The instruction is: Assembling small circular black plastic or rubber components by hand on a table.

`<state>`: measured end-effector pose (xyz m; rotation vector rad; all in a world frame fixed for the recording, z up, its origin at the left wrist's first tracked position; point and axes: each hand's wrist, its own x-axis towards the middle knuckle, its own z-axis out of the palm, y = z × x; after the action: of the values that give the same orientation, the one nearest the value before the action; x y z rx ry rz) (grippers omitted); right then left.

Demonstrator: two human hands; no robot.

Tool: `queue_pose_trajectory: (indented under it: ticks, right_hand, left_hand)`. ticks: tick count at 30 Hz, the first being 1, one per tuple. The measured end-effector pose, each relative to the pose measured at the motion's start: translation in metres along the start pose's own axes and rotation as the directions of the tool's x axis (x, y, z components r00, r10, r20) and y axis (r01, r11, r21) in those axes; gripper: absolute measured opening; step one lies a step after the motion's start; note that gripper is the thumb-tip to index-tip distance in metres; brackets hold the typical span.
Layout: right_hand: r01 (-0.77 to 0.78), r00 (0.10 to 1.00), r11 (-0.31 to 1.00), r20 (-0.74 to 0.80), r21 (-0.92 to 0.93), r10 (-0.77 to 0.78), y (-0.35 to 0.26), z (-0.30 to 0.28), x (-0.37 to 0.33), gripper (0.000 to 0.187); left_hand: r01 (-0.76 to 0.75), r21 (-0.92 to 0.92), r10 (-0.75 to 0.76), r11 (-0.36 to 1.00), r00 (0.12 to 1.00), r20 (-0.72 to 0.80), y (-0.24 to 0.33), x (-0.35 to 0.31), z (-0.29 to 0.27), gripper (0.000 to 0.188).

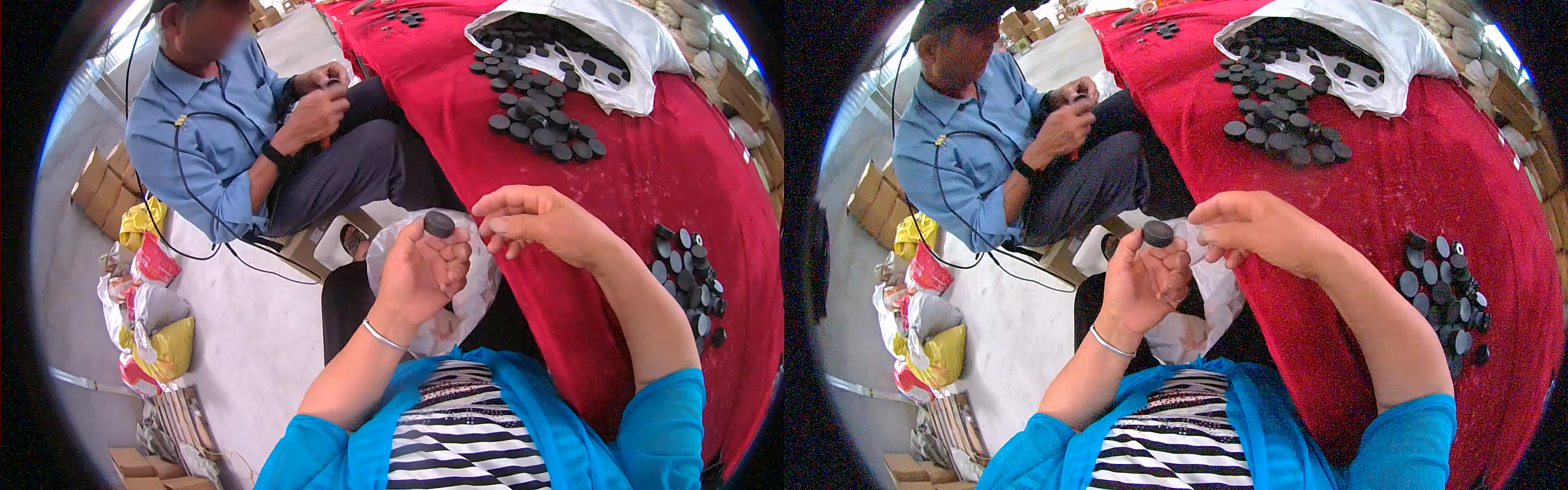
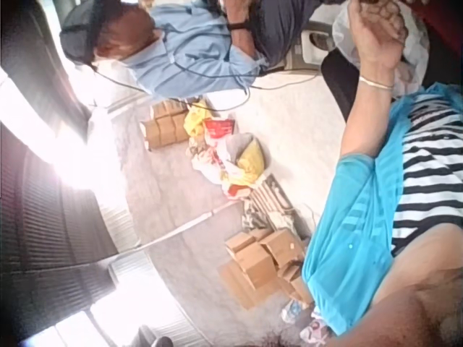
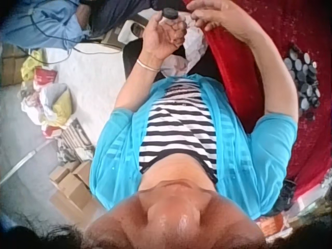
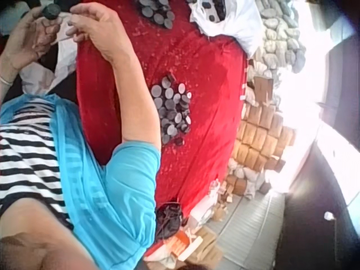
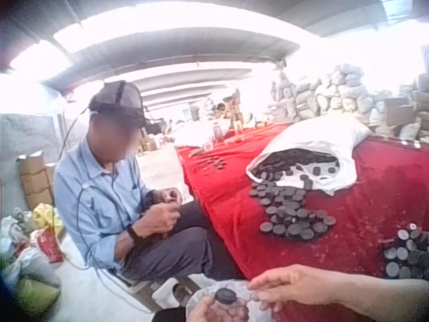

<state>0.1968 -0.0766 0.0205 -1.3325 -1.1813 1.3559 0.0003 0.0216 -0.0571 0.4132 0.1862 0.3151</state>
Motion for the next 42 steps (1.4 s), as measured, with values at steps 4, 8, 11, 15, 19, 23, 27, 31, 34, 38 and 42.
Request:
queue_pose_trajectory:
  ticks: [4, 8, 11, 15, 19, 23, 27, 31, 34, 38, 42]
  right_hand:
    - [-0.003, 1.0, 1.0, 0.006, -0.02, 0.003, -0.001, -0.001, 0.0, 0.033]
    - [-0.019, 0.999, 0.999, 0.026, -0.038, 0.02, 0.003, -0.002, 0.0, 0.032]
    - [-0.025, 0.999, 0.999, 0.028, -0.036, 0.026, 0.004, -0.001, 0.001, 0.031]
    - [0.001, 1.0, 0.997, -0.003, -0.078, -0.001, 0.011, 0.004, 0.003, 0.034]
    - [0.242, 0.968, 0.917, 0.018, -0.316, -0.25, 0.018, 0.018, -0.001, 0.041]
    - [0.438, 0.896, 0.772, 0.147, -0.46, -0.42, 0.012, 0.024, -0.002, 0.045]
    - [0.476, 0.876, 0.751, 0.177, -0.457, -0.448, 0.009, 0.024, -0.003, 0.043]
    - [0.5, 0.86, 0.724, 0.178, -0.475, -0.478, 0.007, 0.024, -0.005, 0.043]
    - [0.503, 0.849, 0.641, 0.195, -0.579, -0.491, 0.004, 0.023, -0.006, 0.043]
    - [0.471, 0.873, 0.682, 0.181, -0.56, -0.454, 0.002, 0.025, -0.007, 0.043]
    - [0.424, 0.903, 0.824, 0.1, -0.375, -0.419, 0.004, 0.029, -0.007, 0.042]
  left_hand:
    - [0.009, -0.038, -0.01, 0.999, 1.0, -0.014, -0.001, -0.002, -0.011, 0.056]
    - [-0.003, -0.033, -0.003, 0.999, 0.986, -0.165, -0.004, -0.004, -0.018, 0.057]
    - [-0.016, 0.02, 0.021, 1.0, 0.956, -0.291, -0.005, -0.007, -0.033, 0.054]
    - [0.019, 0.029, -0.012, 0.999, 0.972, -0.233, -0.007, -0.012, -0.031, 0.052]
    - [0.091, 0.074, -0.092, 0.993, 0.996, 0.012, -0.01, -0.013, -0.007, 0.056]
    - [0.119, 0.128, -0.126, 0.985, 0.991, 0.053, -0.01, -0.015, 0.015, 0.055]
    - [0.05, 0.146, -0.047, 0.988, 0.999, -0.023, -0.012, -0.019, 0.021, 0.05]
    - [0.047, 0.198, -0.041, 0.979, 0.999, -0.036, -0.012, -0.02, 0.023, 0.045]
    - [-0.002, 0.301, 0.081, 0.954, 0.965, -0.249, -0.016, -0.019, 0.024, 0.038]
    - [0.038, 0.264, 0.035, 0.964, 0.964, -0.264, -0.011, -0.023, 0.024, 0.032]
    - [0.118, 0.059, -0.109, 0.991, 0.985, -0.135, -0.006, -0.023, 0.024, 0.03]
